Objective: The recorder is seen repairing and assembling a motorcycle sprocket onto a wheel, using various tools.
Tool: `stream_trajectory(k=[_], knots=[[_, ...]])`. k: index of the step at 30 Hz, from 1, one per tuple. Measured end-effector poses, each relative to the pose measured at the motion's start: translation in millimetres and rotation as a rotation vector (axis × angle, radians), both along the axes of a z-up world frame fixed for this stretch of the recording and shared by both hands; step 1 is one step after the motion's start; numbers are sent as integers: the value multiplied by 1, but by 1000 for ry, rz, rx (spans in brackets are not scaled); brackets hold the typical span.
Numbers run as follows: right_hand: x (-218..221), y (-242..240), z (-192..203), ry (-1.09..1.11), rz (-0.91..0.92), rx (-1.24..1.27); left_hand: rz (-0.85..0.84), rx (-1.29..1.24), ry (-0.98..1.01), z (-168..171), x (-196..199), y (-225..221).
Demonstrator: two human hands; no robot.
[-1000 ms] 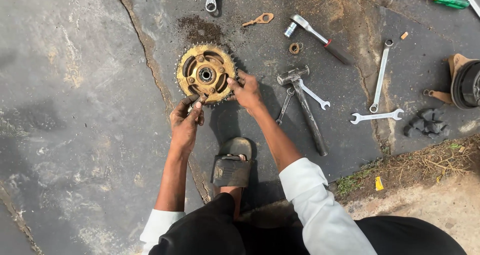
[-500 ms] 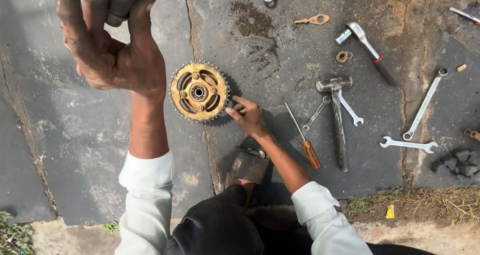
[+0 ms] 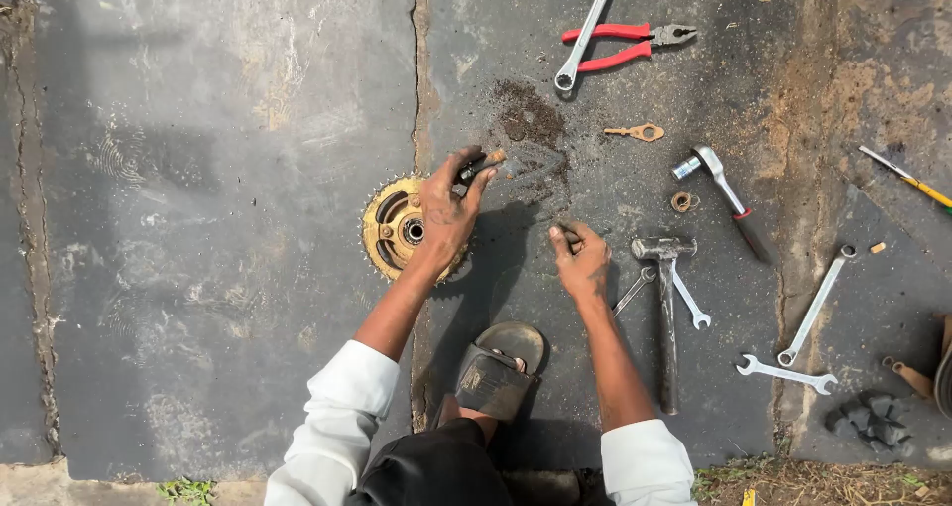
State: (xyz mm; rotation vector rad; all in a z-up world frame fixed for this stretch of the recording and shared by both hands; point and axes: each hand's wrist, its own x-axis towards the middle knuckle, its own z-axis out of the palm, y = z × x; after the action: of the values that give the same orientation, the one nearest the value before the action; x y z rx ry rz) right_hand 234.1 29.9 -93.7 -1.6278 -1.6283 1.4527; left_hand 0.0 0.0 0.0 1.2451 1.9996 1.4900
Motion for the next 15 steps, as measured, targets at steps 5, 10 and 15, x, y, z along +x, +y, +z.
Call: stream_trajectory(k=[5,10,15], knots=[[-5,25,-3,-111,108,161,-43,-192,163,-34,-1,-25],[24,89,-11,-459,74,363,-87,-45,306,-31,-3,-26],[113,163,-2,-852,-61,642,-105,-41,364,-47,-3,-26]])
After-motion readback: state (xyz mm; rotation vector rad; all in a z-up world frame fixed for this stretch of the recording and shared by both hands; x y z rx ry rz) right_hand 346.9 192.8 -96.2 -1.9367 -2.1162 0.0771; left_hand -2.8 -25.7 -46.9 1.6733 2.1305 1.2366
